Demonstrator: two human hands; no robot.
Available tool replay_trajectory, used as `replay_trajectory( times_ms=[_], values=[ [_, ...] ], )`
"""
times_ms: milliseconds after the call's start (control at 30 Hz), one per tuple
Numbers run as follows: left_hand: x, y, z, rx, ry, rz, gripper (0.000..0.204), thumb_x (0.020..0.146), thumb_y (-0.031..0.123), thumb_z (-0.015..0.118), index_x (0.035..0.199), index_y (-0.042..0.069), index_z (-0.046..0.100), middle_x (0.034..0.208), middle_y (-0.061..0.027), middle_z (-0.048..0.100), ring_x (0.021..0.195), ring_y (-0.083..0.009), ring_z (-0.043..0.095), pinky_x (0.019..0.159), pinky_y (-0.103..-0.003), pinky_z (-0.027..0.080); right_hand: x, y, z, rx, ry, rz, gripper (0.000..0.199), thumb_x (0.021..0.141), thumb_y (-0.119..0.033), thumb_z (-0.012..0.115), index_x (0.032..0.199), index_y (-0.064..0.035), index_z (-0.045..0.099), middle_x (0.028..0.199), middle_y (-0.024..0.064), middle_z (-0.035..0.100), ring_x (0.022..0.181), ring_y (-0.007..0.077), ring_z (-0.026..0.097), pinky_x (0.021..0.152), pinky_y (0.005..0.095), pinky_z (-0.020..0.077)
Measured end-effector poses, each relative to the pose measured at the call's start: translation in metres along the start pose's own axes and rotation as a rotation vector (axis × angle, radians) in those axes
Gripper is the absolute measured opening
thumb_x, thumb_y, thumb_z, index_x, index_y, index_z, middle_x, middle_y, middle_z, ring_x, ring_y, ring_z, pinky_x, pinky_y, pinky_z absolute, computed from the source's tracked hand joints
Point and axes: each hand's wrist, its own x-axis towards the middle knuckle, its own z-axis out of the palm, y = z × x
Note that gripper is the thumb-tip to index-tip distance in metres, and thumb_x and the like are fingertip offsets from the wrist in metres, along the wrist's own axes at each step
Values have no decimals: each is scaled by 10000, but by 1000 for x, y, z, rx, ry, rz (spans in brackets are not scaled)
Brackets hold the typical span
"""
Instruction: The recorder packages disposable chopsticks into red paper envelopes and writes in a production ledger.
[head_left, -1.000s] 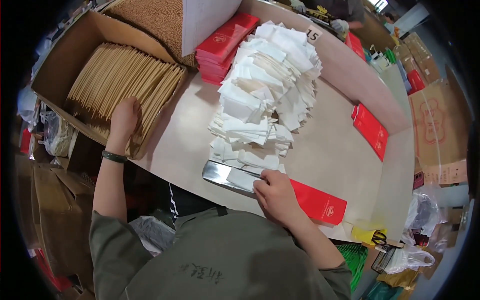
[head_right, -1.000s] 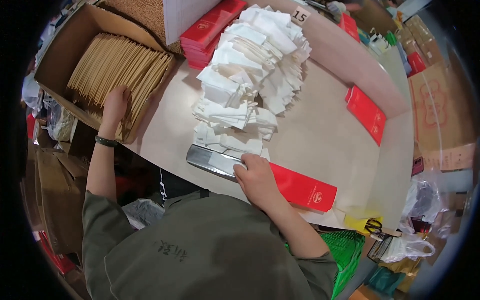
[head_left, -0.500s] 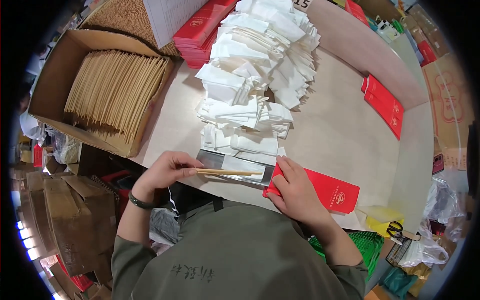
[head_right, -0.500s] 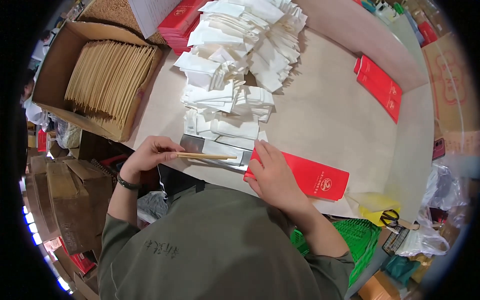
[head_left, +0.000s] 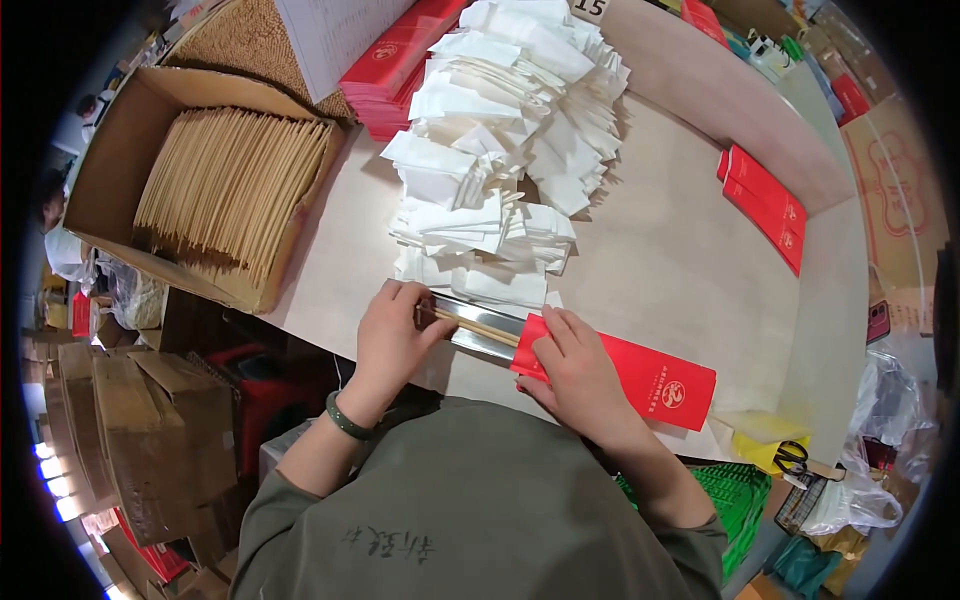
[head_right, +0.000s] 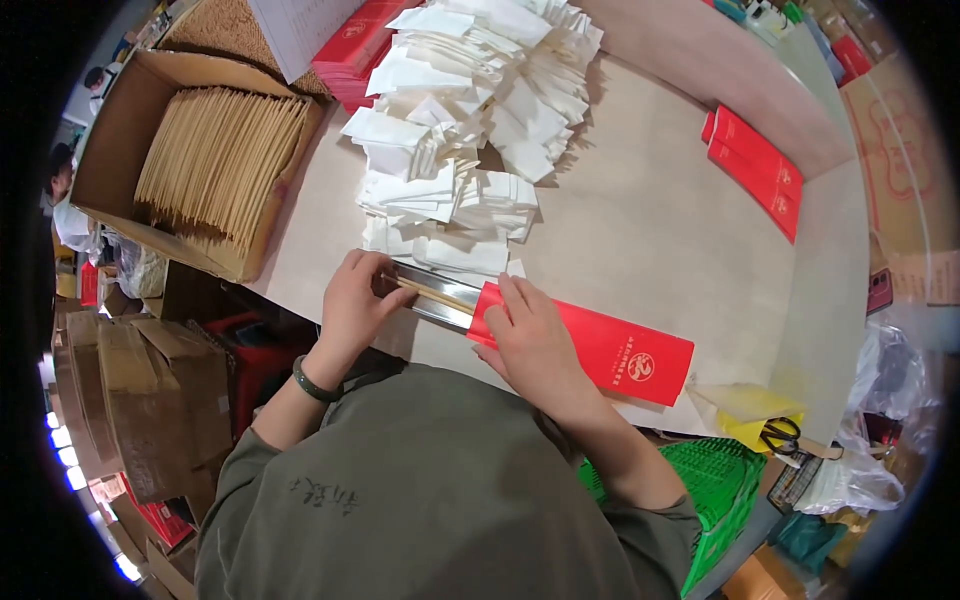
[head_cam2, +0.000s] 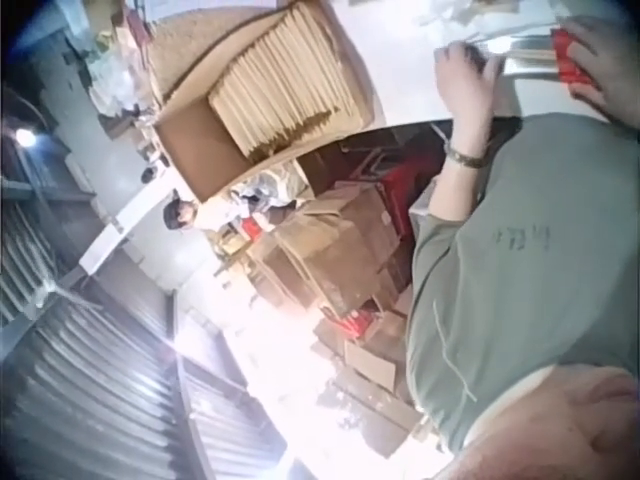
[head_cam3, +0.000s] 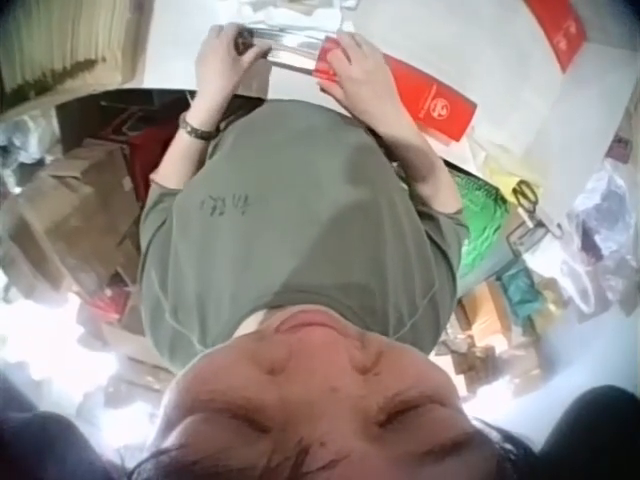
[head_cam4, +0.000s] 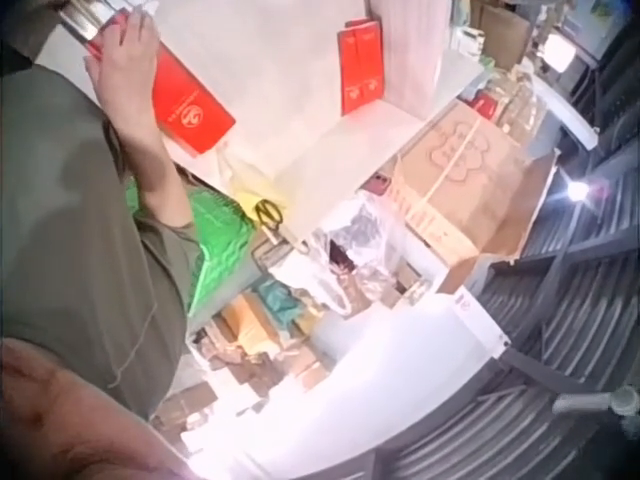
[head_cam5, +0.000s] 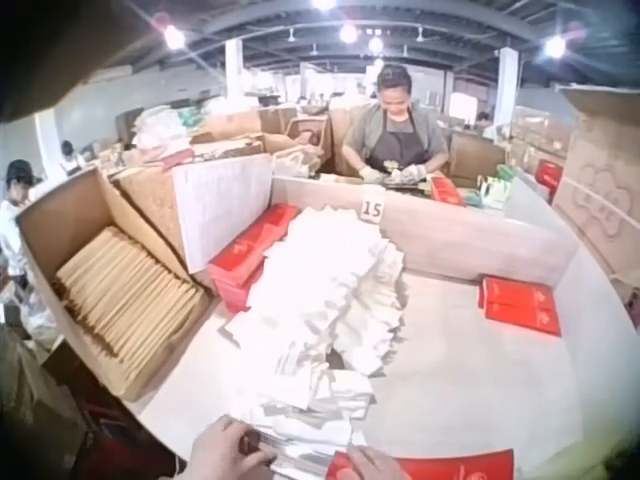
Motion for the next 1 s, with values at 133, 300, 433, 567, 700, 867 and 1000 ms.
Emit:
replay_trajectory(
  times_ms=[133, 300, 433, 567, 700, 867, 1000],
  values=[
    [-1, 20, 28, -556, -193, -137, 263, 854, 66, 712, 1083, -19, 614, 1014, -103, 667, 821, -158, 668, 740, -303, 552, 0, 3, 3, 69, -19, -10, 365, 760, -195, 800, 953, 19, 576, 1347, 263, 518, 1273, 427, 470, 1044, 482, 431],
    [-4, 41, 33, -950, -616, -66, 554, 845, 198, 759, 1306, 30, 503, 1042, -103, 639, 838, -171, 621, 733, -321, 521, 0, 8, 4, 30, -6, -63, 391, 728, -201, 809, 954, 19, 578, 1325, 251, 545, 1249, 424, 491, 1037, 480, 434],
    [6, 24, 0, -126, -132, 476, 631, 737, 247, 825, 1262, 47, 539, 986, -115, 603, 817, -256, 612, 706, -366, 520, 1, 5, -2, 14, 30, -103, 419, 726, -201, 802, 1010, 22, 590, 1314, 240, 553, 1226, 413, 503, 1031, 479, 434],
    [1, -3, 8, 116, -89, 585, 620, 610, 254, 862, 1133, 69, 586, 929, -128, 595, 801, -339, 613, 709, -412, 523, 9, -2, -16, -100, -3, -208, 483, 743, -278, 793, 1120, -44, 603, 1242, 213, 561, 1193, 371, 510, 1000, 449, 425],
    [-2, 3, 0, 173, 16, 546, 542, 598, 226, 850, 1046, 63, 591, 915, -141, 626, 788, -367, 622, 685, -408, 519, 29, 16, -37, -106, 11, -278, 233, 771, -253, 754, 759, -92, 585, 815, 99, 567, 852, 272, 590, 701, 404, 487],
    [-2, -1, -28, -145, -257, -72, 475, 719, 223, 799, 1062, -8, 563, 862, -133, 649, 778, -247, 647, 719, -345, 522, 12, 145, -121, -377, 421, 126, 350, 708, -291, 834, 748, -36, 598, 1077, 194, 641, 1107, 387, 569, 956, 450, 464],
    [-25, 18, -21, -569, -563, -84, 488, 772, 224, 766, 1137, -20, 552, 1116, -188, 648, 1051, -223, 625, 911, -361, 493, -13, 54, -71, -155, -75, -25, 422, 769, -329, 780, 966, 9, 623, 1255, 243, 592, 1238, 419, 509, 1033, 477, 411]
  ],
)
